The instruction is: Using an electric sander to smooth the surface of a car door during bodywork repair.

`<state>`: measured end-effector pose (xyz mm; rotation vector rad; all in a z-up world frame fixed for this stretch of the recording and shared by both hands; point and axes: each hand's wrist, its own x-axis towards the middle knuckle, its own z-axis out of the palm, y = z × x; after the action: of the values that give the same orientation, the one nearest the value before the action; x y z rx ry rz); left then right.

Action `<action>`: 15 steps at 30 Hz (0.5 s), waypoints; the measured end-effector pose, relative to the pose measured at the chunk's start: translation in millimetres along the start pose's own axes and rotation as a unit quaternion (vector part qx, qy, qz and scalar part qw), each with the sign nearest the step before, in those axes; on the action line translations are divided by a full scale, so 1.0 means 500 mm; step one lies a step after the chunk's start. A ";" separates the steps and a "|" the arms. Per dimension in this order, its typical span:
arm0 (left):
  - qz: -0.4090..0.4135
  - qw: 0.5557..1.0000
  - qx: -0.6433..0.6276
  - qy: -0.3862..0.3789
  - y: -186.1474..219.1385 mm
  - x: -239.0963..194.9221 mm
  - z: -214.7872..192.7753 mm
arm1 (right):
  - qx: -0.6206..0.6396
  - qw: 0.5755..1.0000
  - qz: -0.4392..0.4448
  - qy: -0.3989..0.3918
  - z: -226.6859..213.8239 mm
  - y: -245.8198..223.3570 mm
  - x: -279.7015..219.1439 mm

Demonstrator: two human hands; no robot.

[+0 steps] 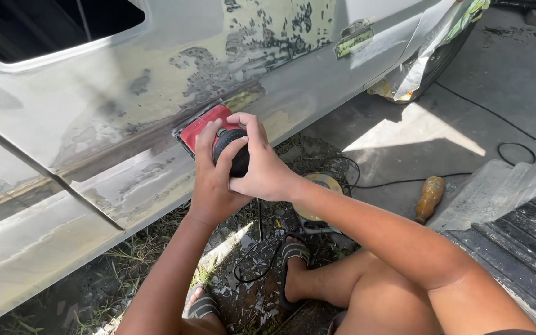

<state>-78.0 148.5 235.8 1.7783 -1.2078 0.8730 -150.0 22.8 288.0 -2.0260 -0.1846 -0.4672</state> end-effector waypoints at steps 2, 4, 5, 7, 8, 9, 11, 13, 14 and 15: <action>-0.008 1.000 -0.009 0.022 0.000 0.030 0.015 | 0.049 0.998 -0.037 -0.023 -0.033 0.035 0.023; -0.025 0.999 -0.036 0.024 0.025 0.045 0.033 | 0.101 0.993 -0.048 -0.031 -0.068 0.061 0.019; -0.028 0.999 -0.024 0.019 0.047 0.057 0.039 | 0.123 0.986 -0.095 -0.057 -0.091 0.064 0.016; -0.024 0.999 -0.038 -0.003 0.084 0.080 0.070 | 0.136 0.981 -0.124 -0.057 -0.156 0.076 -0.019; 0.001 1.000 -0.015 0.013 0.088 0.089 0.083 | 0.134 0.979 -0.134 -0.076 -0.186 0.080 -0.034; 0.026 0.999 0.008 0.029 0.087 0.099 0.092 | 0.133 0.976 -0.144 -0.095 -0.210 0.082 -0.045; 0.037 0.999 0.017 0.025 0.076 0.098 0.111 | 0.016 0.990 -0.123 -0.070 -0.313 0.058 -0.137; 0.046 0.999 0.024 0.011 0.062 0.081 0.123 | -0.094 0.990 -0.090 -0.046 -0.389 0.115 -0.270; 0.048 0.998 0.030 0.005 0.049 0.085 0.139 | -0.030 0.999 -0.004 0.021 -0.432 0.180 -0.343; 0.050 0.998 0.035 -0.001 0.035 0.092 0.153 | 0.034 0.992 0.083 0.087 -0.476 0.241 -0.414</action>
<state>-72.4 58.4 245.8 1.7869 -1.2911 0.9834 -359.1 -229.6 206.4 -1.9049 0.0739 -0.5209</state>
